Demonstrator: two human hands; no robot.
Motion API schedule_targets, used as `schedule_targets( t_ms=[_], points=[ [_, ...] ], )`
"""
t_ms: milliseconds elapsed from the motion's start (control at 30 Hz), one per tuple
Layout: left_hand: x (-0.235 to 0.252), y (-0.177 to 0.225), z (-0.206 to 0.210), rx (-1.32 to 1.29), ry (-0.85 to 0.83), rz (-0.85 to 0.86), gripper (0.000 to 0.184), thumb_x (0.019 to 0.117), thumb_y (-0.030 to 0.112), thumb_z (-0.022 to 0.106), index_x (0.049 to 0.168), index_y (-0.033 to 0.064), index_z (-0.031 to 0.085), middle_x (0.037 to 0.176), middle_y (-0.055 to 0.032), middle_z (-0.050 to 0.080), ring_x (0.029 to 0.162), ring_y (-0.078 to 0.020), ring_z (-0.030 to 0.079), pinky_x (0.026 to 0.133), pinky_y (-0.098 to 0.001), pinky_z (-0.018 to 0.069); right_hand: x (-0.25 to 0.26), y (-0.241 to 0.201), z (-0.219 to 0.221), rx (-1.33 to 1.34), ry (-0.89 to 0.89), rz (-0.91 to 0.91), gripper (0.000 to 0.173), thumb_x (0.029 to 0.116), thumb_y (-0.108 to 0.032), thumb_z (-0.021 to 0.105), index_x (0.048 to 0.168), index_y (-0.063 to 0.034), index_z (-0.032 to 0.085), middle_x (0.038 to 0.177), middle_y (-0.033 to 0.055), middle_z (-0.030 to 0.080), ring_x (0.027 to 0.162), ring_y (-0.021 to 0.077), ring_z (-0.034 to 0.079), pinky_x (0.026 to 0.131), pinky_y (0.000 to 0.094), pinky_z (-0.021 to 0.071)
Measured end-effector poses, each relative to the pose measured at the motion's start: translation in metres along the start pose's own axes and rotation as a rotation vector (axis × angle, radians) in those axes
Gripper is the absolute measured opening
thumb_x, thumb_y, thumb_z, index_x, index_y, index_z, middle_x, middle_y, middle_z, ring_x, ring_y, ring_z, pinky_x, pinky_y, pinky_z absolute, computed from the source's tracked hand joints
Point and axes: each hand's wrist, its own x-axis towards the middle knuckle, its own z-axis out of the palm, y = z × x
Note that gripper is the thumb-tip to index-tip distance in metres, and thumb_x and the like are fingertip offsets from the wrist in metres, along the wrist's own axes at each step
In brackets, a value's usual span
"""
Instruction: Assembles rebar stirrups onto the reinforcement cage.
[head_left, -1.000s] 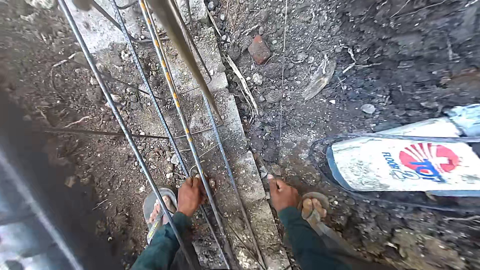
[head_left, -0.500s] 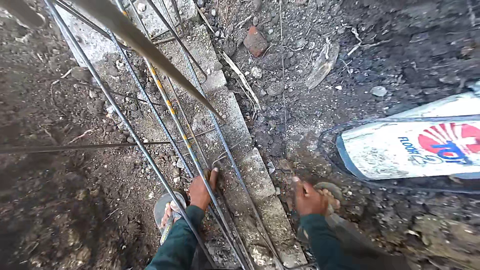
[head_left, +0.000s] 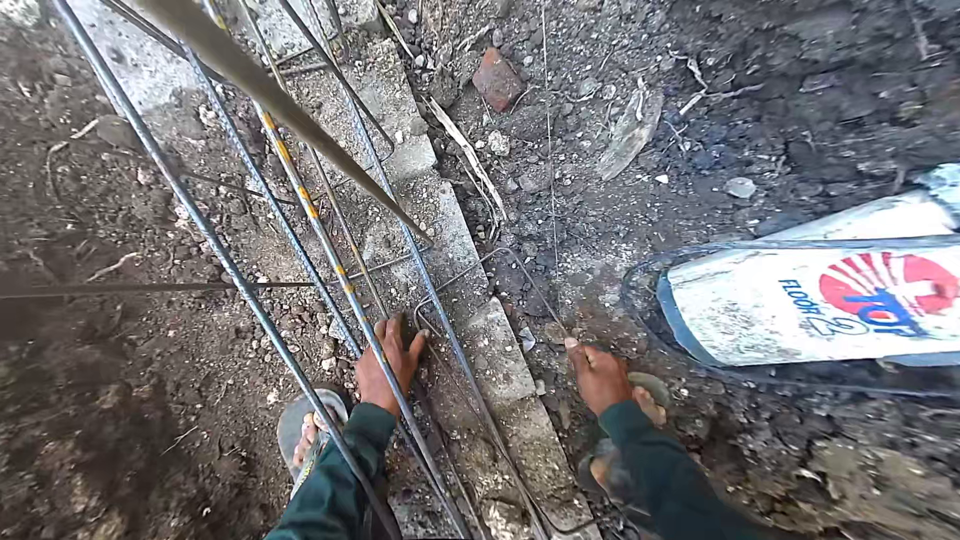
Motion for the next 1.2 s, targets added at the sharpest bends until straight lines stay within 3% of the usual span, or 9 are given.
schedule_targets(
  t_ms=[67,200,333,467,633,767,900,1067,1200],
  points=[
    [0.002,0.005,-0.002,0.021,0.018,0.015,0.057,0.0956,0.055,0.065,0.136,0.0144,0.066,0.123,-0.0165,0.07,0.096,-0.0385,0.073,0.079,-0.06,0.0575,-0.003,-0.001,0.008,0.012,0.06,-0.038,0.057,0.1105,-0.04,0.042,0.088,0.0051,0.069,0.079,0.0244,0.067,0.085,0.0419,0.069,0.082,0.0621,0.0514],
    [0.005,0.018,-0.012,-0.067,-0.026,-0.078,0.038,0.0975,0.034,0.067,0.127,0.0096,0.069,0.105,-0.016,0.075,0.095,-0.0368,0.073,0.084,-0.0602,0.0555,-0.012,0.001,0.029,0.05,0.168,-0.108,0.064,0.1083,-0.047,0.038,0.088,0.0036,0.071,0.076,0.0235,0.068,0.078,0.042,0.07,0.075,0.0636,0.0528],
    [0.004,0.019,-0.019,-0.195,-0.058,-0.168,0.034,0.0918,0.029,0.07,0.116,0.0056,0.068,0.091,-0.0145,0.071,0.087,-0.0335,0.07,0.078,-0.0581,0.0551,-0.017,0.005,0.041,0.027,0.274,-0.132,0.069,0.1063,-0.052,0.036,0.086,0.0032,0.072,0.072,0.0225,0.068,0.073,0.0426,0.071,0.069,0.064,0.0539],
    [0.002,0.018,-0.014,-0.265,0.008,-0.151,0.028,0.0918,0.022,0.068,0.111,0.002,0.066,0.086,-0.0131,0.068,0.081,-0.0306,0.067,0.075,-0.0535,0.0538,-0.016,0.004,0.05,-0.021,0.337,-0.116,0.071,0.1052,-0.056,0.034,0.084,0.0004,0.073,0.069,0.0209,0.068,0.068,0.0422,0.071,0.063,0.0643,0.0538],
    [-0.016,-0.013,-0.009,-0.24,0.042,-0.189,0.036,0.0933,0.023,0.066,0.121,0.0009,0.062,0.094,-0.0187,0.069,0.087,-0.0377,0.068,0.077,-0.0627,0.0535,-0.02,-0.004,0.061,-0.012,0.448,-0.182,0.064,0.1053,-0.05,0.042,0.082,0.0011,0.073,0.067,0.0197,0.068,0.063,0.039,0.07,0.058,0.0612,0.0543],
    [-0.026,-0.02,-0.008,-0.149,0.073,-0.099,0.035,0.0952,0.02,0.067,0.12,-0.0041,0.06,0.087,-0.0258,0.066,0.081,-0.0462,0.066,0.07,-0.0685,0.0506,-0.015,-0.002,0.076,-0.013,0.52,-0.213,0.057,0.1035,-0.045,0.05,0.076,0.0007,0.07,0.066,0.0186,0.067,0.061,0.0385,0.069,0.055,0.0594,0.0534],
    [-0.026,-0.028,-0.01,-0.095,0.077,-0.054,0.037,0.0957,0.021,0.065,0.122,-0.0043,0.057,0.085,-0.0266,0.064,0.076,-0.0473,0.064,0.066,-0.0697,0.0481,-0.013,-0.005,0.083,0.02,0.446,-0.167,0.055,0.1043,-0.047,0.051,0.081,-0.0012,0.071,0.07,0.0168,0.069,0.064,0.0367,0.07,0.058,0.0606,0.0539],
    [-0.03,-0.051,-0.024,-0.084,0.109,-0.06,0.043,0.0954,0.022,0.065,0.126,-0.0058,0.055,0.092,-0.0294,0.066,0.084,-0.0514,0.065,0.072,-0.0735,0.0473,-0.007,-0.027,0.095,0.11,0.375,-0.248,0.055,0.1043,-0.049,0.05,0.074,-0.0057,0.067,0.06,0.0102,0.063,0.054,0.0286,0.064,0.051,0.053,0.0513],
    [-0.034,-0.079,-0.016,-0.184,0.196,-0.049,0.044,0.0964,0.02,0.061,0.13,-0.0083,0.053,0.104,-0.031,0.065,0.095,-0.0479,0.065,0.082,-0.0702,0.0481,-0.004,-0.04,0.089,0.248,0.11,-0.245,0.055,0.1062,-0.049,0.049,0.077,-0.0048,0.066,0.061,0.0097,0.059,0.057,0.0259,0.061,0.055,0.0513,0.0509]
  ],
)
